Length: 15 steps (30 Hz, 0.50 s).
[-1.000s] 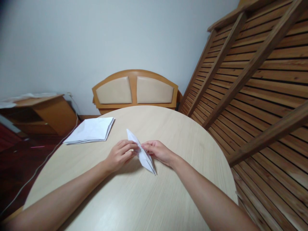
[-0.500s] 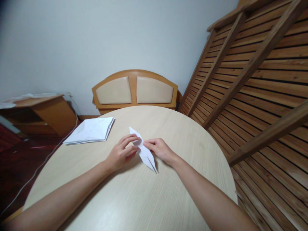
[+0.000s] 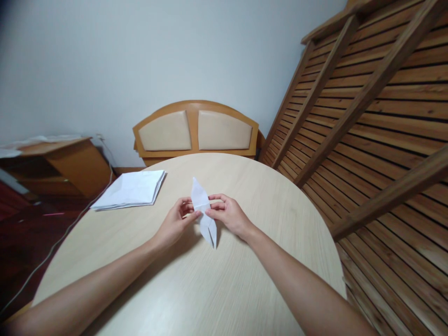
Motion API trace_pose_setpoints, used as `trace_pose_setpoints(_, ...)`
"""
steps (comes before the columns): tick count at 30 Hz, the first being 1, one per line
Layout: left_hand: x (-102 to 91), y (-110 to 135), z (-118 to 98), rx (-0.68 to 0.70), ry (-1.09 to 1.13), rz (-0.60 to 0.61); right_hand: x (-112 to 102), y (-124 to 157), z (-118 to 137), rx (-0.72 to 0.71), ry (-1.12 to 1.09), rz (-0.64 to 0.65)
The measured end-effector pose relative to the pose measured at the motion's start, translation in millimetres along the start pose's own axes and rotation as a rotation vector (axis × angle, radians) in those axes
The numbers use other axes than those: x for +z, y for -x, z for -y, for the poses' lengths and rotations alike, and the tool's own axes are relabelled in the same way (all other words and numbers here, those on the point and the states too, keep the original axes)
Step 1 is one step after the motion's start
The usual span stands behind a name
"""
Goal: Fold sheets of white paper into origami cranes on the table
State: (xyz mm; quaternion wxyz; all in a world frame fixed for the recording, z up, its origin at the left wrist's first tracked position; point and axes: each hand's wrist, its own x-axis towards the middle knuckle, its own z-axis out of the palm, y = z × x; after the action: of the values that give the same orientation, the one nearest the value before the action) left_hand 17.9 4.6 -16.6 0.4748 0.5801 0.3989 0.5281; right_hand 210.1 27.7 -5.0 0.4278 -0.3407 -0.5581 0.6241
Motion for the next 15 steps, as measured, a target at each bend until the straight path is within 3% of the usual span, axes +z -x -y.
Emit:
trace_pose_setpoints(8, 2.9, 3.4, -10.0, -0.064, 0.027, 0.096, 3.7, 0.1, -1.6, -0.027, -0.008, 0.011)
trace_pose_setpoints(15, 5.0, 5.1, -8.6, -0.036, -0.059, 0.061, 5.4, 0.7, -1.5, -0.079, 0.032, -0.020)
